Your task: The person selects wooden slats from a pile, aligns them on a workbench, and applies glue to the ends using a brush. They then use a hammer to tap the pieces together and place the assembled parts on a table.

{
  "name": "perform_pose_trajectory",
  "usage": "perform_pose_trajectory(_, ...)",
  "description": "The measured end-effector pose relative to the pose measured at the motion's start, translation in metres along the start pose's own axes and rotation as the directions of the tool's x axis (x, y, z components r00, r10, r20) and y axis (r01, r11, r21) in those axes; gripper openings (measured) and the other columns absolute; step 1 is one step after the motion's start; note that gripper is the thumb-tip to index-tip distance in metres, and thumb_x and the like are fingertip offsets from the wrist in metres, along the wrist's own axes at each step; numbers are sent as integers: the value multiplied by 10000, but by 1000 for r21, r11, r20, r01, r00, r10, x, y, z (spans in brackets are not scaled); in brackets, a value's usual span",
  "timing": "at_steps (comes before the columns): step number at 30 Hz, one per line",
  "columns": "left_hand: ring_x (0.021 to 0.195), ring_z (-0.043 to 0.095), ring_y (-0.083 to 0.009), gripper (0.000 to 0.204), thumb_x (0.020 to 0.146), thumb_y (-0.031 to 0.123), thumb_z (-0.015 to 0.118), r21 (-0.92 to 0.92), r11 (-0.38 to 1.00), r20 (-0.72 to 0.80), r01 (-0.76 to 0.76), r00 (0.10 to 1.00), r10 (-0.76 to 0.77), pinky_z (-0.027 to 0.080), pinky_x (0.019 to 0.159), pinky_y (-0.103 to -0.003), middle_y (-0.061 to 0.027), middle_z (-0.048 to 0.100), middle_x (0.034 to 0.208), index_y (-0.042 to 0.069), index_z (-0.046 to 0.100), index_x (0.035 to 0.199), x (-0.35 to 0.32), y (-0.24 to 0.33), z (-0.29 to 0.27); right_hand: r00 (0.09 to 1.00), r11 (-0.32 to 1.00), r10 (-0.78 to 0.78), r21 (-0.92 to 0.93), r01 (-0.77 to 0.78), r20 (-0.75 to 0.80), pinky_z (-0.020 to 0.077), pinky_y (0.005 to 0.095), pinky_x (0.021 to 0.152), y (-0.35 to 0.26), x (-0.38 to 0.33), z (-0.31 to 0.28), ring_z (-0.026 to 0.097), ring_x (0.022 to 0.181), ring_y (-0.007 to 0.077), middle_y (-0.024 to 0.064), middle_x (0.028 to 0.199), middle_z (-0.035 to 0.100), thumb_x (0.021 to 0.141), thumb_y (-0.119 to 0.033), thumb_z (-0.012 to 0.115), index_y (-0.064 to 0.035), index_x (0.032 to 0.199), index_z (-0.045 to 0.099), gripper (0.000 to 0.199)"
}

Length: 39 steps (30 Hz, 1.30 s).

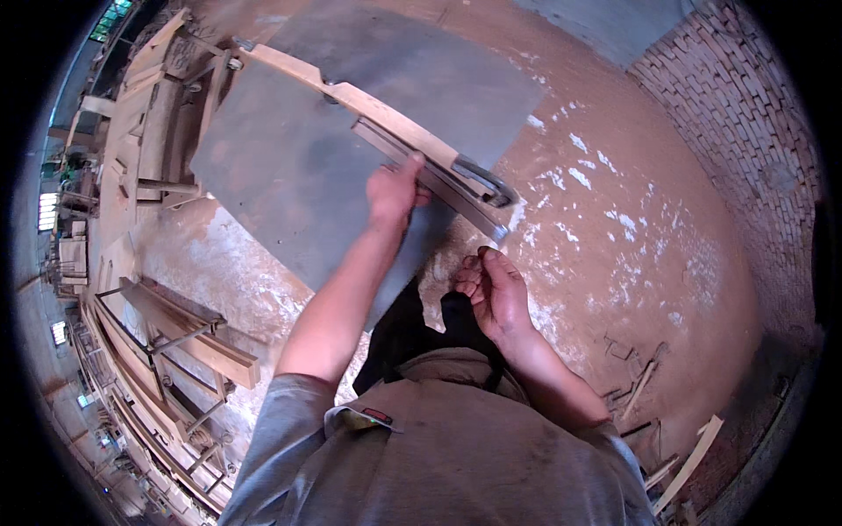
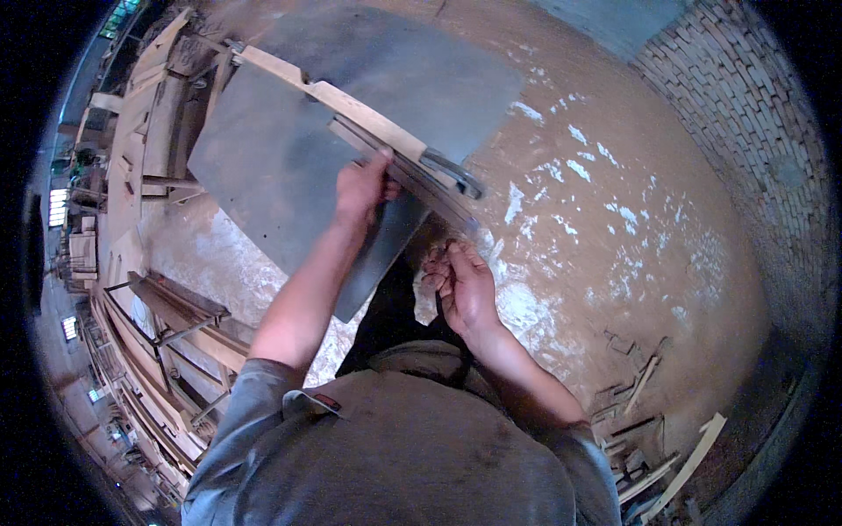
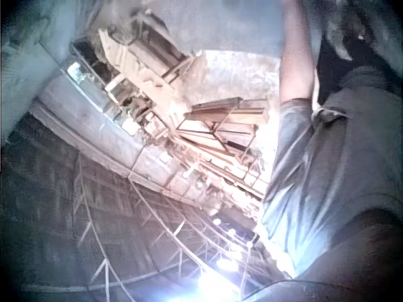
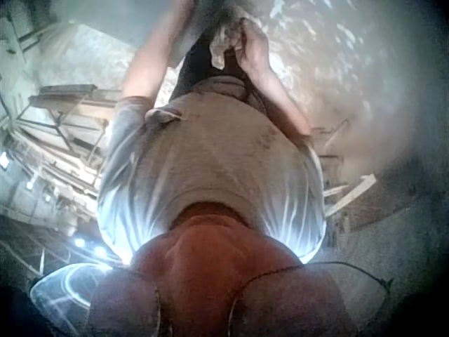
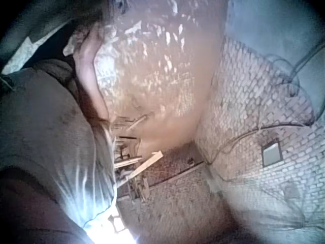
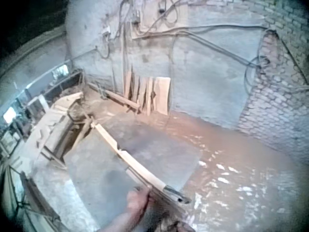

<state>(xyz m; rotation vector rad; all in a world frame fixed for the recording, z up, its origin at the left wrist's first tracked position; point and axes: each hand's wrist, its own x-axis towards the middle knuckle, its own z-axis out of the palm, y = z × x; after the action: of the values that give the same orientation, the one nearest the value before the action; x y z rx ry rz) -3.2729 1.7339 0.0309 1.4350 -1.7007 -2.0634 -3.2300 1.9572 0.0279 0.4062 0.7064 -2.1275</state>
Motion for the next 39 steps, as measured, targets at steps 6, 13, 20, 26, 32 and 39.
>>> perform_pose_trajectory(6, 565, 632, -210, 282, 865, 157, 618, -82, 996, -77, 33, 996, -39, 530, 479, -285, -161, 610, 799, -106, 534, 920, 4, 11, -8, 969, 853, -220, -504, 138, -107, 507, 297, 798, -15, -33, 21, 602, 919, 179, 134, 1056, 610, 964, -103, 477, 28, 1167, 516, 245)
perform_pose_trajectory(13, 510, 586, -190, 203, 852, 90, 615, -106, 994, -128, -10, 992, -4, 503, 453, -282, -146, 580, 789, -83, 510, 871, 2, 14, 3, 963, 703, -271, -686, 188, -13, 433, 310, 941, -24, -12, 36, 507, 1141, 185, 145, 1293, 500, 967, -99, 465, 75, 1332, 395, 410)
perform_pose_trajectory(20, 481, 555, -192, 168, 843, 79, 604, -178, 981, -150, -73, 988, 46, 459, 426, -293, -114, 563, 731, -45, 495, 809, 3, 5, 6, 972, 753, -233, -637, 166, -22, 405, 334, 975, -16, -5, 36, 468, 1204, 215, 143, 1381, 425, 979, -155, 454, 54, 1381, 347, 465)
perform_pose_trajectory(26, 549, 602, -199, 250, 822, 167, 644, 22, 993, -216, -114, 969, 116, 499, 487, -313, -115, 621, 743, -67, 560, 855, 10, -3, 3, 974, 847, -213, -513, 142, -81, 415, 284, 952, -19, -7, 43, 522, 1095, 165, 139, 1277, 518, 986, -165, 455, 80, 1378, 322, 481)
perform_pose_trajectory(32, 822, 660, -353, 371, 785, 276, 643, 236, 968, -265, -85, 953, 148, 520, 746, -410, -234, 658, 853, -77, 604, 889, 32, -16, -5, 978, 846, -207, -507, 164, -30, 404, 390, 979, -12, -1, 42, 452, 1223, 275, 157, 1409, 378, 971, -259, 489, 71, 1368, 340, 537)
perform_pose_trajectory(39, 951, 618, -399, 394, 794, 310, 634, 265, 958, -291, -106, 939, 184, 475, 859, -435, -267, 644, 941, -61, 614, 924, 45, -22, -6, 976, 864, -219, -463, 200, 12, 413, 388, 967, -7, 8, 41, 450, 1224, 272, 142, 1399, 392, 969, -266, 495, 60, 1344, 381, 509)
